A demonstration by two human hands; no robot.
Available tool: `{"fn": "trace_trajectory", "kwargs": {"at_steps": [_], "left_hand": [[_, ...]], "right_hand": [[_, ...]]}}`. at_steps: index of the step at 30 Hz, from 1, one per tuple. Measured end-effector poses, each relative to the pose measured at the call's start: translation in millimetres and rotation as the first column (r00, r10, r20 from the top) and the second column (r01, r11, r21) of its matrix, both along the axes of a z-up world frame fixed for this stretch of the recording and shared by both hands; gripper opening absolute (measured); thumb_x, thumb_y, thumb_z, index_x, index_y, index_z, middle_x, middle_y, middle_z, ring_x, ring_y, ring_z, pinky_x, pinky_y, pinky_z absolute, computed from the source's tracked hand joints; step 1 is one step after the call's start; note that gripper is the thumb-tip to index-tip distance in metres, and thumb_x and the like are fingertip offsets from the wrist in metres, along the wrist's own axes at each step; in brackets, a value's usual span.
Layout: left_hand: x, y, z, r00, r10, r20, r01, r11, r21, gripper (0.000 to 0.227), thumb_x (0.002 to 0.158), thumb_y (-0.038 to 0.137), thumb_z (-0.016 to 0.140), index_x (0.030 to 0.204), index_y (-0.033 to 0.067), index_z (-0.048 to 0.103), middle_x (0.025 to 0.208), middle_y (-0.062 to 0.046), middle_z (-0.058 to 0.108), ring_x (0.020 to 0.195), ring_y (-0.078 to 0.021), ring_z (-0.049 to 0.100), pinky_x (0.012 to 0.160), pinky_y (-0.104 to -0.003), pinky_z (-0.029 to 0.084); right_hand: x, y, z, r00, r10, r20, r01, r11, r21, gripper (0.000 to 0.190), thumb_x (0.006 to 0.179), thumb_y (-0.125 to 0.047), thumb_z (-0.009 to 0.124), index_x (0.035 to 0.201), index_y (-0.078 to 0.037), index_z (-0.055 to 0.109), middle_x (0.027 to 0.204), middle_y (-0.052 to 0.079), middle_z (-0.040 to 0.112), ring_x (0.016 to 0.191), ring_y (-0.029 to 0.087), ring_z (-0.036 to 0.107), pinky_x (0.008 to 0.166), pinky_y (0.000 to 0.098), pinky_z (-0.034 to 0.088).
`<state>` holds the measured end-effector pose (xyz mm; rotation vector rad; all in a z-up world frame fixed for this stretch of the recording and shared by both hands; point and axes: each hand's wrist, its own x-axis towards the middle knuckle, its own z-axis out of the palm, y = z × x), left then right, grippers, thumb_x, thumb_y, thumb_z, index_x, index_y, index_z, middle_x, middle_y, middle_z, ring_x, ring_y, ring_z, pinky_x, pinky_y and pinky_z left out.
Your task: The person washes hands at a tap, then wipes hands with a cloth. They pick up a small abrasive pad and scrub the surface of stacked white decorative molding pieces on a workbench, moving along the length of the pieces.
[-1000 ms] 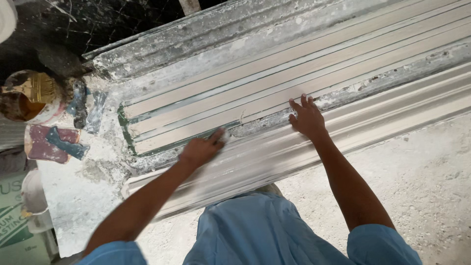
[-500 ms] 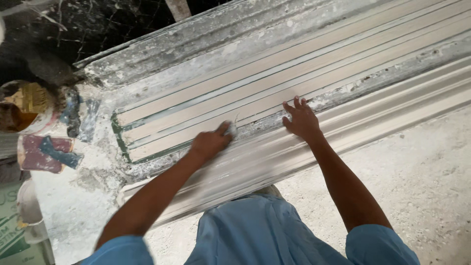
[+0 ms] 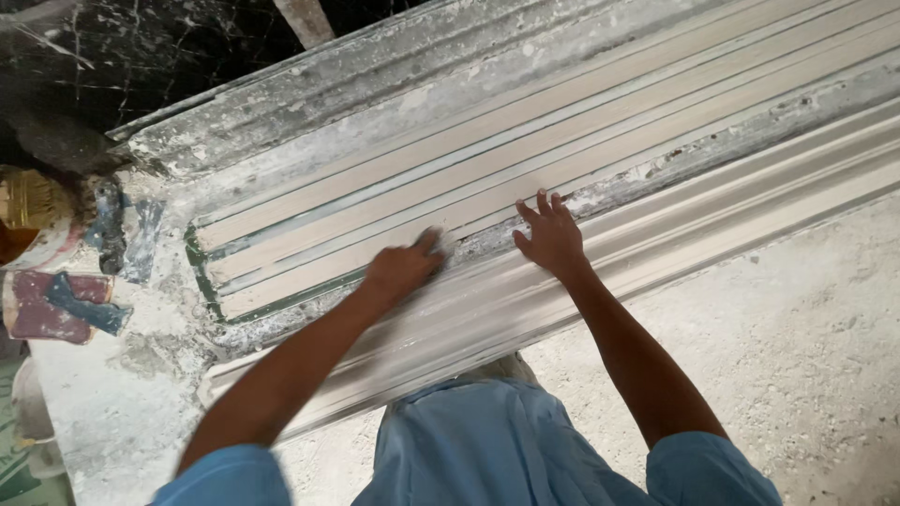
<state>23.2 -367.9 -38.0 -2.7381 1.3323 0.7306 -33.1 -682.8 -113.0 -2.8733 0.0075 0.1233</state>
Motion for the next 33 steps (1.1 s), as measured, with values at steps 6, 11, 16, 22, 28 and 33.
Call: {"fn": "trace_trajectory", "kwargs": {"at_steps": [6, 11, 16, 22, 28, 33], "left_hand": [[8, -43, -5, 0.999, 0.032, 0.015, -0.032, 0.999, 0.003, 0.042, 0.097, 0.017, 0.056, 0.136, 0.0319, 0.058, 0.165, -0.005, 0.030, 0.083, -0.0326, 0.075, 0.068, -0.047, 0.063], [-8, 56, 19, 0.998, -0.028, 0.063, 0.009, 0.956, 0.292, 0.055, 0.098, 0.014, 0.050, 0.146, 0.0414, 0.045, 0.170, 0.002, 0.014, 0.080, -0.0297, 0.076, 0.063, -0.042, 0.065], [-4, 16, 10, 0.998, -0.030, 0.053, 0.021, 0.987, 0.160, 0.051, 0.095, 0.014, 0.053, 0.141, 0.0359, 0.049, 0.166, -0.004, 0.024, 0.078, -0.0310, 0.075, 0.061, -0.043, 0.064], [8, -89, -11, 0.999, -0.011, 0.040, 0.011, 1.000, 0.008, 0.043, 0.096, 0.015, 0.056, 0.134, 0.0333, 0.058, 0.165, -0.007, 0.033, 0.083, -0.0325, 0.075, 0.071, -0.046, 0.063], [2, -15, 12, 0.997, 0.028, -0.070, -0.014, 0.980, 0.199, 0.049, 0.099, 0.017, 0.050, 0.144, 0.0359, 0.047, 0.169, -0.004, 0.022, 0.087, -0.0347, 0.075, 0.067, -0.046, 0.064], [9, -46, 6, 0.999, -0.042, -0.016, 0.042, 0.999, 0.006, 0.034, 0.098, 0.021, 0.053, 0.132, 0.0269, 0.058, 0.160, -0.015, 0.033, 0.087, -0.0361, 0.074, 0.067, -0.048, 0.063]], "right_hand": [[-1, -12, 0, 0.994, 0.076, 0.079, -0.075, 0.997, -0.014, 0.063, 0.091, -0.041, 0.068, 0.148, -0.017, 0.054, 0.155, 0.024, 0.043, 0.141, 0.048, 0.041, 0.113, 0.0547, 0.037], [-6, -21, -3, 0.992, 0.090, 0.087, -0.093, 0.995, 0.026, 0.063, 0.091, -0.040, 0.070, 0.147, -0.017, 0.055, 0.157, 0.022, 0.044, 0.142, 0.046, 0.042, 0.115, 0.0535, 0.037], [-1, -18, 1, 0.991, 0.089, 0.098, -0.093, 0.995, 0.035, 0.066, 0.089, -0.043, 0.072, 0.147, -0.016, 0.054, 0.156, 0.022, 0.044, 0.141, 0.047, 0.041, 0.115, 0.0534, 0.037], [-5, -25, 2, 0.995, 0.085, 0.053, -0.088, 0.994, 0.058, 0.067, 0.088, -0.040, 0.072, 0.148, -0.016, 0.052, 0.157, 0.019, 0.044, 0.144, 0.042, 0.040, 0.116, 0.0526, 0.035], [-9, -35, -5, 0.989, 0.099, 0.107, -0.109, 0.989, 0.100, 0.068, 0.091, -0.035, 0.070, 0.150, -0.010, 0.048, 0.160, 0.015, 0.043, 0.150, 0.036, 0.037, 0.119, 0.0498, 0.034], [2, -28, -2, 0.999, 0.010, -0.040, -0.005, 0.992, 0.129, 0.080, 0.090, -0.033, 0.070, 0.156, -0.008, 0.034, 0.159, 0.014, 0.042, 0.148, 0.037, 0.035, 0.118, 0.0500, 0.031]]}}
